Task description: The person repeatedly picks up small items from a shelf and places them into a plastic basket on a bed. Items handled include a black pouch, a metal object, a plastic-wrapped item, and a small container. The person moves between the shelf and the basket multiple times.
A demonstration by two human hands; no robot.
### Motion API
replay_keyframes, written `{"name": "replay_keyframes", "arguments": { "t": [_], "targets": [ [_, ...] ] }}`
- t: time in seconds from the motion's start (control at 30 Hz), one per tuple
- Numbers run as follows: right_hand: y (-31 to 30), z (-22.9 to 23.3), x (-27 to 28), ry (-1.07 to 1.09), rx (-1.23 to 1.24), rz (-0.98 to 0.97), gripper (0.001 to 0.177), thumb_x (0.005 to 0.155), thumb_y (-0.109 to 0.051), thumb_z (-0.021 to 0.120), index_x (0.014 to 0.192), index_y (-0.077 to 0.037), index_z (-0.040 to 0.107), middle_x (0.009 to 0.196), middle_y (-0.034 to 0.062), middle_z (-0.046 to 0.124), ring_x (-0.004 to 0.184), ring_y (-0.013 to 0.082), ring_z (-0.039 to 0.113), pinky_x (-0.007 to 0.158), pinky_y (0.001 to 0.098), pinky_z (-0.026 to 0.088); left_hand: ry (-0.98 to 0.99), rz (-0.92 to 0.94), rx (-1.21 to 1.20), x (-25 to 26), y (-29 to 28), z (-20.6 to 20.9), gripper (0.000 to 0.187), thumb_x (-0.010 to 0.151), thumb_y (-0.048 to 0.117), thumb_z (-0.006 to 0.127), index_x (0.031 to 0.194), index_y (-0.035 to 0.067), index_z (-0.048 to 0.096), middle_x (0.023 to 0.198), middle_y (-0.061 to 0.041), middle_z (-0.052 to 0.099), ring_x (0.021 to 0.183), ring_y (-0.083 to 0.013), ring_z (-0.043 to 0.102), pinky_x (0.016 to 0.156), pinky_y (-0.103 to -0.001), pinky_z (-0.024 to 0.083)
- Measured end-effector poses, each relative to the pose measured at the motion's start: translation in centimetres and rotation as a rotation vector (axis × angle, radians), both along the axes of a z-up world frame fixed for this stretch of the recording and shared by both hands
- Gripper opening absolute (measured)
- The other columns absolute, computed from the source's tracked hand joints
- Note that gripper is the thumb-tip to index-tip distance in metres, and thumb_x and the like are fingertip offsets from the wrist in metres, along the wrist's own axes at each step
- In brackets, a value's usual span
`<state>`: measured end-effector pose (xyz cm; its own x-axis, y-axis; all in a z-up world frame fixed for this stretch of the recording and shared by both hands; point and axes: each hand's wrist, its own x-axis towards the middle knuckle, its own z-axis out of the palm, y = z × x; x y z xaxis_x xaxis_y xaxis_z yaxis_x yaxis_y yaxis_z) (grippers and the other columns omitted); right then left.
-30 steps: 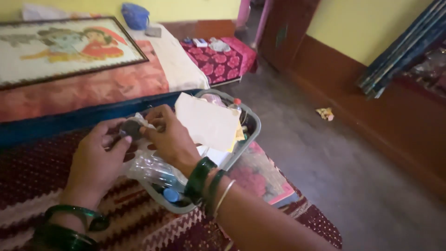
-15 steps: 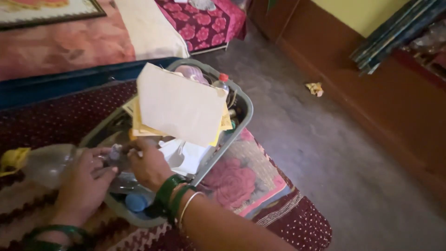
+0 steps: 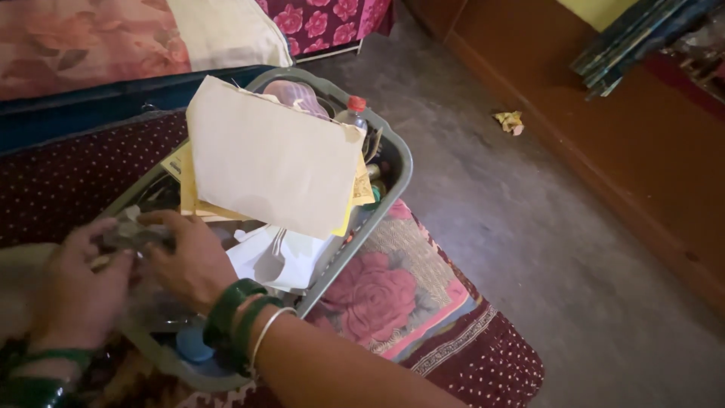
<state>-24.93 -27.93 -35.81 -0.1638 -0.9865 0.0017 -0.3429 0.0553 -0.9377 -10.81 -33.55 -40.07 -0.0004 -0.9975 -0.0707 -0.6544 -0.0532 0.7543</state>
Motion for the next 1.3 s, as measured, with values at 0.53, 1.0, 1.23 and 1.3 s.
{"name": "replay_keyframes", "arguments": {
  "t": [0.53, 1.0, 1.23, 1.3],
  "targets": [
    [-3.5, -4.1, 0.6, 0.198, -0.150, -0.059, 0.042, 0.086, -0.004, 0.060, 0.127, 0.001, 0.064, 0.138, 0.0249, 0.061, 0.121, 0.0435, 0.061, 0.103, 0.0463, 0.049, -0.347, -0.197, -0.229, -1.2, -10.0, -8.2, 0.050, 0.098, 0.018, 0.051, 0.148, 0.013, 0.054, 0.142, -0.020, 0.057, 0.124, -0.0379, 0.059, 0.104, -0.048, 0.047],
    [-1.5, -0.2, -0.2, 0.213, -0.157, -0.117, 0.038, 0.089, -0.005, 0.053, 0.124, -0.001, 0.068, 0.104, 0.0291, 0.072, 0.099, 0.0442, 0.069, 0.093, 0.0498, 0.054, -0.511, -0.369, 0.044, -2.0, -6.1, 0.8, 0.052, 0.106, 0.008, 0.038, 0.149, 0.025, 0.060, 0.146, -0.014, 0.061, 0.128, -0.0339, 0.064, 0.111, -0.046, 0.050],
    [1.0, 3.2, 0.2, 0.253, -0.162, -0.128, 0.039, 0.094, -0.013, 0.054, 0.130, -0.004, 0.065, 0.122, 0.0257, 0.067, 0.112, 0.0435, 0.065, 0.098, 0.0503, 0.051, -0.475, -0.471, -0.208, -1.5, -2.8, 4.9, 0.059, 0.089, 0.011, 0.065, 0.147, 0.015, 0.054, 0.142, -0.017, 0.060, 0.123, -0.0380, 0.062, 0.104, -0.047, 0.051],
    [2.3, 3.6, 0.2, 0.289, -0.164, -0.117, 0.040, 0.095, -0.014, 0.054, 0.132, -0.003, 0.064, 0.125, 0.0251, 0.066, 0.115, 0.0424, 0.065, 0.102, 0.0489, 0.051, -0.500, -0.438, -0.104, -1.7, -1.2, 5.7, 0.055, 0.093, 0.011, 0.063, 0.147, 0.018, 0.056, 0.143, -0.016, 0.061, 0.124, -0.0371, 0.063, 0.106, -0.047, 0.052]
  ]
}}
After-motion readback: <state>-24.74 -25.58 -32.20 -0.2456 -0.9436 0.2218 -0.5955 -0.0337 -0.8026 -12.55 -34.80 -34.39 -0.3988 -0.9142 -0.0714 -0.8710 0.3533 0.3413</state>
